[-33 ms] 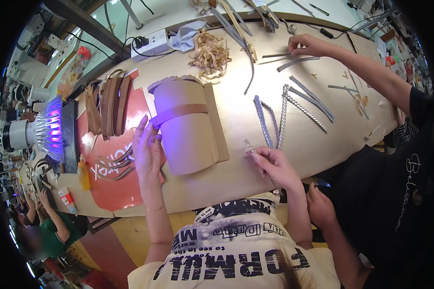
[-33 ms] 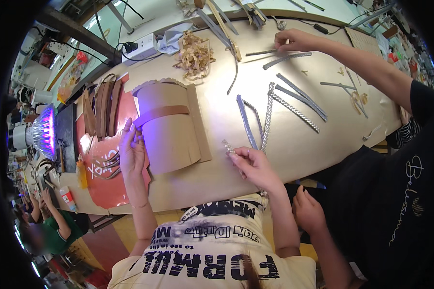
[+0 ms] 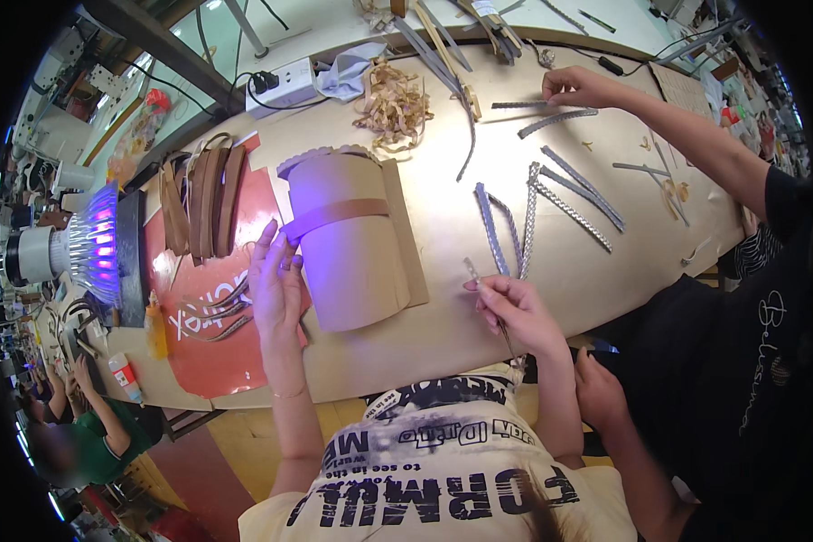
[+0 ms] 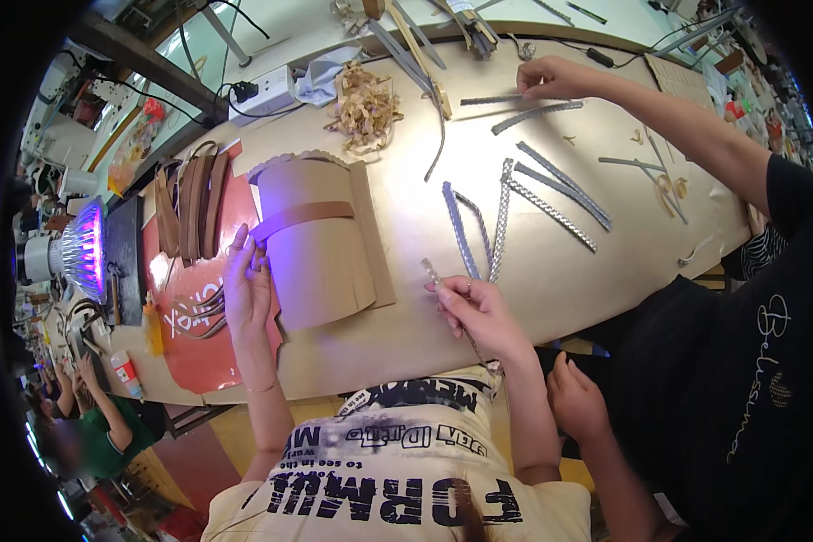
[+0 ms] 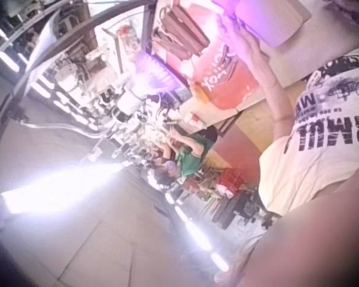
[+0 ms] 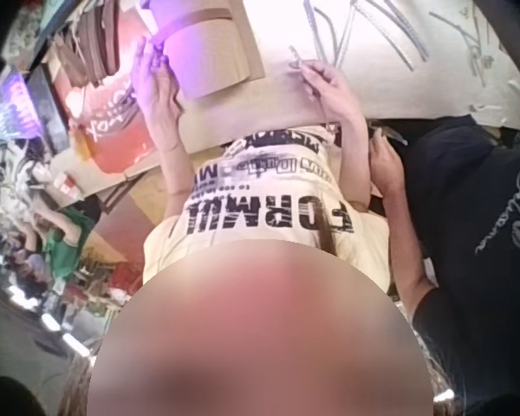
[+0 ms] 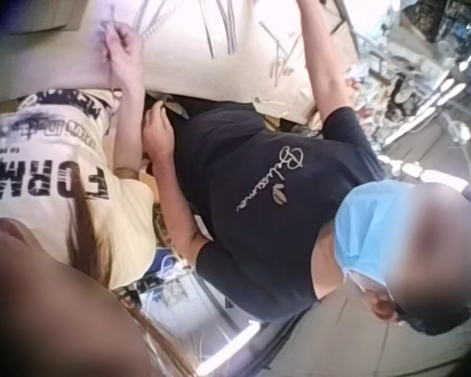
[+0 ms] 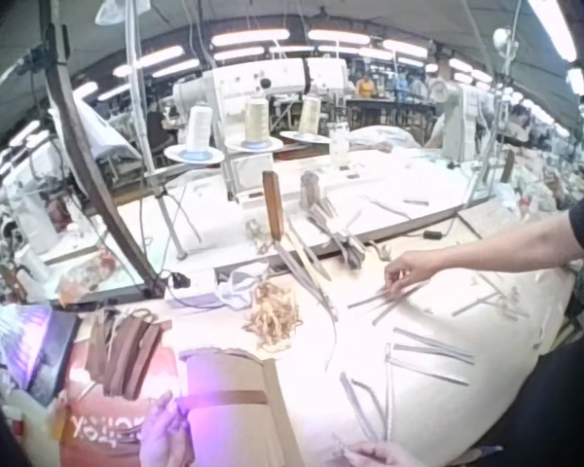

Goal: The person wraps silver braided cords around a cylindrical cardboard form under a UV lamp. They repeatedly pick up cords, wrap them around the form, and place them on the table, while another person handles similar cords nearby.

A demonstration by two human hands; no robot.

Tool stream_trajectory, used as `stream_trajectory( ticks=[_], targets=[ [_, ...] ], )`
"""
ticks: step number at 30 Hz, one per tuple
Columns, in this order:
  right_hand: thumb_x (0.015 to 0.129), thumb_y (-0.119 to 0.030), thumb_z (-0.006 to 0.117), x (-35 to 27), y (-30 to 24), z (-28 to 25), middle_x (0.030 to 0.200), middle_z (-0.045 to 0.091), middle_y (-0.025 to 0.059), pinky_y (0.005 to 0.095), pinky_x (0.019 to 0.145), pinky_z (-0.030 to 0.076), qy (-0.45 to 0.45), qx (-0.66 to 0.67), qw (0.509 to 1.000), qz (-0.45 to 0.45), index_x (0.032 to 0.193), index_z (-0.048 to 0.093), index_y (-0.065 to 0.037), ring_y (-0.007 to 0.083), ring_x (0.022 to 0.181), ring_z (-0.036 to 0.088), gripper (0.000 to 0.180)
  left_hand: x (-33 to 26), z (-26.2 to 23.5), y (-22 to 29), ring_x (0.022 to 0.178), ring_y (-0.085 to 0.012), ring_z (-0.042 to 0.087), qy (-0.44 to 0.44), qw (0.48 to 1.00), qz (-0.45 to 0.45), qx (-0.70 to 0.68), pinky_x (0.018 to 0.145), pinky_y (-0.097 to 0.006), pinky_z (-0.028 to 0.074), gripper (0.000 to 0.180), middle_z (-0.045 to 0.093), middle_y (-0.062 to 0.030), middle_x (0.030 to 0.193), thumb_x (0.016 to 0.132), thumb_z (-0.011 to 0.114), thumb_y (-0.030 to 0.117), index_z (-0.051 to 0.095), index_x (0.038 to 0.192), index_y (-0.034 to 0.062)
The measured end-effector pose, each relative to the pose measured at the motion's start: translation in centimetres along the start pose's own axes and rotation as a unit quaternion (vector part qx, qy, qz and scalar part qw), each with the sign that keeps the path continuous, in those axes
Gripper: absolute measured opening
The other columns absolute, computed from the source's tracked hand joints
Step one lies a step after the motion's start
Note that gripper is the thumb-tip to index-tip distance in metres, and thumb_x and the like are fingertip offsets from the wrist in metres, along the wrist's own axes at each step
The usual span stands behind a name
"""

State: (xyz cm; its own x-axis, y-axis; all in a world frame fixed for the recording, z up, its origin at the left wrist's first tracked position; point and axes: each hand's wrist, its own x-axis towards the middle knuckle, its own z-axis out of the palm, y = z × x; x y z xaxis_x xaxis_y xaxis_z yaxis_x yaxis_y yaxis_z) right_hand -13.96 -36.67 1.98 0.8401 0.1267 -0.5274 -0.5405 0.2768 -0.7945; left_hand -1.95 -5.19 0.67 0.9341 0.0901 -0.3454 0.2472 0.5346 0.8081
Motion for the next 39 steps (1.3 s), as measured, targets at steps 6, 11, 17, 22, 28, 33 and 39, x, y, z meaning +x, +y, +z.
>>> stream_trajectory(
  ticks=[6,11,17,22,28,33,39],
  targets=[
    [0.106,-0.026,0.038,1.6,-2.9,-2.2,0.090,0.052,0.0045,0.0184,0.045,0.032,-0.135,0.491,0.860,-0.026,0.131,0.047,0.008,0.0043,0.056,0.035,0.043,0.5,0.2,-0.1,0.097,-0.0102,0.058,0.006,1.000,0.001,0.007,0.077,-0.024,0.043,0.041,0.062,-0.0046,0.110,0.093,0.062,0.008,0.048,0.132,0.0037],
    [0.106,-0.026,0.036,2.1,-4.5,-2.4,0.094,0.050,0.0055,0.0174,0.047,0.033,-0.135,0.482,0.864,-0.056,0.135,0.041,0.008,0.0051,0.062,0.037,0.046,0.5,-0.1,0.1,0.099,-0.0115,0.058,0.012,1.000,0.001,0.008,0.074,-0.023,0.043,0.043,0.060,-0.0060,0.115,0.094,0.060,0.007,0.045,0.134,0.0011],
    [0.106,-0.025,0.036,2.3,-5.1,-1.5,0.093,0.048,0.0064,0.0199,0.051,0.037,-0.092,0.499,0.861,-0.045,0.137,0.039,0.007,0.0081,0.067,0.040,0.045,0.7,-0.3,-0.1,0.100,-0.0117,0.057,0.008,1.000,0.003,-0.005,0.074,-0.023,0.044,0.042,0.059,-0.0060,0.115,0.094,0.058,0.005,0.045,0.134,0.0010],
    [0.106,-0.025,0.035,2.4,-5.1,-1.3,0.093,0.048,0.0066,0.0220,0.056,0.040,-0.101,0.551,0.827,-0.046,0.137,0.038,0.007,0.0103,0.069,0.041,0.045,0.6,-0.1,0.0,0.097,-0.0115,0.057,0.004,1.000,-0.004,-0.012,0.074,-0.022,0.043,0.041,0.059,-0.0051,0.111,0.094,0.058,0.005,0.046,0.134,0.0022],
    [0.106,-0.024,0.037,2.7,-5.4,-2.0,0.095,0.050,0.0083,0.0272,0.069,0.053,-0.125,0.552,0.822,-0.065,0.136,0.040,0.006,0.0137,0.076,0.051,0.043,0.6,0.2,-0.1,0.091,-0.0102,0.057,0.003,1.000,-0.001,-0.026,0.071,-0.020,0.047,0.035,0.059,-0.0061,0.107,0.096,0.055,0.004,0.050,0.130,0.0024],
    [0.105,-0.022,0.041,3.1,-5.3,-2.4,0.101,0.058,0.0118,0.0389,0.092,0.056,-0.118,0.568,0.809,-0.096,0.132,0.046,0.004,0.0203,0.097,0.062,0.039,1.0,-0.3,-0.2,0.088,-0.0094,0.057,-0.027,0.999,0.000,-0.043,0.069,-0.019,0.049,0.032,0.059,-0.0064,0.105,0.096,0.055,0.003,0.051,0.128,0.0019],
    [0.105,-0.024,0.038,2.8,-5.4,-2.4,0.106,0.059,0.0163,0.0437,0.098,0.052,-0.137,0.576,0.799,-0.109,0.132,0.047,0.003,0.0252,0.103,0.062,0.039,1.2,-0.6,-0.2,0.090,-0.0112,0.058,-0.019,0.999,-0.001,-0.036,0.075,-0.021,0.052,0.035,0.058,-0.0069,0.105,0.095,0.056,0.003,0.048,0.129,0.0006]
  ],
)
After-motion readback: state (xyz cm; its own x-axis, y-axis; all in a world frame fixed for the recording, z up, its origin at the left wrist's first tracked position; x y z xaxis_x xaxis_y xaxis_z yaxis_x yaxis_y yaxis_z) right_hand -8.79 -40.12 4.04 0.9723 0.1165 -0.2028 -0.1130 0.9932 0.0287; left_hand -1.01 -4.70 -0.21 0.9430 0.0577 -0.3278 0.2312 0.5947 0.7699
